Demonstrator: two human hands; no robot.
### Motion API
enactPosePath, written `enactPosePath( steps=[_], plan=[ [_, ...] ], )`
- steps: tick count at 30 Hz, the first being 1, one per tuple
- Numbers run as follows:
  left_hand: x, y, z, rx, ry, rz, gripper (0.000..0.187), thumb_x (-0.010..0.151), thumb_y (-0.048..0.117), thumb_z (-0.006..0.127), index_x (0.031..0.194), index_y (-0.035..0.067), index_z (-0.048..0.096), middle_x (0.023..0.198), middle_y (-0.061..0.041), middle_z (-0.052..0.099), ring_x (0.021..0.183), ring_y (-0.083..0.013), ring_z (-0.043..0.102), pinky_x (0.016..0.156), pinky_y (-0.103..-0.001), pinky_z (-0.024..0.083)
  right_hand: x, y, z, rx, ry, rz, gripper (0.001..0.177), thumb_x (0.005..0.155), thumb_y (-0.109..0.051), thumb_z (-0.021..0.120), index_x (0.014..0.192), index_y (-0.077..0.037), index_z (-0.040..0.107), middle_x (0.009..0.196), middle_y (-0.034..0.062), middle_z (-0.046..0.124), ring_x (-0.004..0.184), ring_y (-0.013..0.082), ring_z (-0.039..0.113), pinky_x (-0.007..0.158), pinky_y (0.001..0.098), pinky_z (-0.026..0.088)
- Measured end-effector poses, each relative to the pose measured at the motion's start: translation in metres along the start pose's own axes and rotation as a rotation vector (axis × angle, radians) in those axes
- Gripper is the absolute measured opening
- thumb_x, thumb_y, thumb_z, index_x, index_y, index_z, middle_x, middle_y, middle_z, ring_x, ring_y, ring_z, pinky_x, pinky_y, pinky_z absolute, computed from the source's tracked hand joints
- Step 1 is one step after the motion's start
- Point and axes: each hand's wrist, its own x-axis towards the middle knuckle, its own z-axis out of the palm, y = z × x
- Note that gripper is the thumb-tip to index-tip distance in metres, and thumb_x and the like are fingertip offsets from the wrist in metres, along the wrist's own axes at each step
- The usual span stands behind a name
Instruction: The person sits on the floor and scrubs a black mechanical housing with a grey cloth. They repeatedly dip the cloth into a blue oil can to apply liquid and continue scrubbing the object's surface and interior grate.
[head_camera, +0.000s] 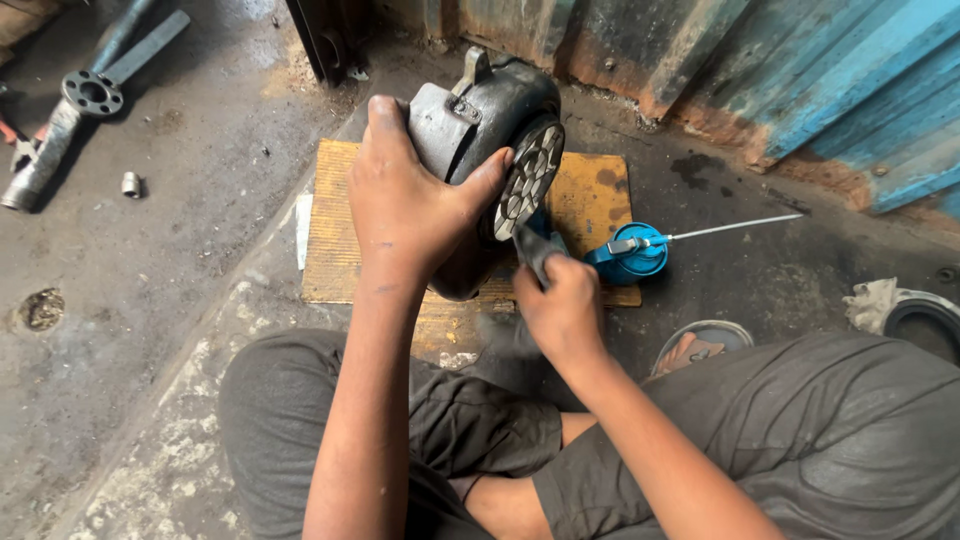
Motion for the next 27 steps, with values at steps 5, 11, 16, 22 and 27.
enactPosePath(
  steps=[5,11,16,22,27],
  plan=[
    [-0.003,-0.01,-0.001,-0.023,-0.014,0.012,0.08,0.075,0.05,0.096,0.112,0.0,0.046,0.099,-0.02,0.064,0.09,-0.0394,0.066,0.077,-0.048,0.053,-0.011,0.003,0.005,0.099,0.066,-0.224,0.015,0.089,-0.006,0.068,0.081,0.005,0.062,0.076,0.0235,0.065,0.07,0.0346,0.065,0.061,0.0372,0.047],
    [-0.001,-0.014,-0.004,0.002,-0.011,0.027,0.079,0.074,0.049,0.096,0.112,0.001,0.047,0.098,-0.019,0.064,0.09,-0.0394,0.065,0.077,-0.048,0.052,0.001,-0.004,0.007,0.463,-0.186,0.105,0.017,0.091,-0.007,0.063,0.105,-0.001,0.072,0.078,0.0133,0.07,0.062,0.0171,0.063,0.062,0.0323,0.049],
    [-0.002,-0.013,-0.007,-0.031,-0.059,-0.009,0.077,0.075,0.05,0.095,0.111,0.002,0.046,0.098,-0.018,0.064,0.089,-0.0386,0.066,0.076,-0.047,0.052,0.003,-0.003,-0.007,-0.315,0.005,-0.254,0.015,0.084,-0.017,0.073,0.084,-0.002,0.074,0.077,0.0104,0.072,0.06,0.0224,0.066,0.06,0.0362,0.047],
    [-0.005,-0.011,-0.013,-0.011,-0.037,-0.079,0.076,0.072,0.048,0.096,0.11,0.001,0.05,0.095,-0.018,0.065,0.085,-0.0356,0.068,0.074,-0.045,0.053,-0.003,0.012,0.004,0.927,-0.334,0.464,0.017,0.094,-0.015,0.063,0.081,-0.004,0.068,0.068,0.0026,0.061,0.056,0.0101,0.052,0.051,0.0278,0.043],
    [-0.007,-0.016,-0.02,-0.081,-0.028,-0.026,0.075,0.077,0.046,0.096,0.114,0.0,0.049,0.102,-0.018,0.067,0.093,-0.0343,0.07,0.084,-0.043,0.056,-0.004,0.007,0.015,0.398,-0.225,0.177,0.013,0.09,-0.016,0.067,0.083,-0.005,0.069,0.073,0.001,0.063,0.061,0.0138,0.055,0.055,0.0315,0.043]
  ],
)
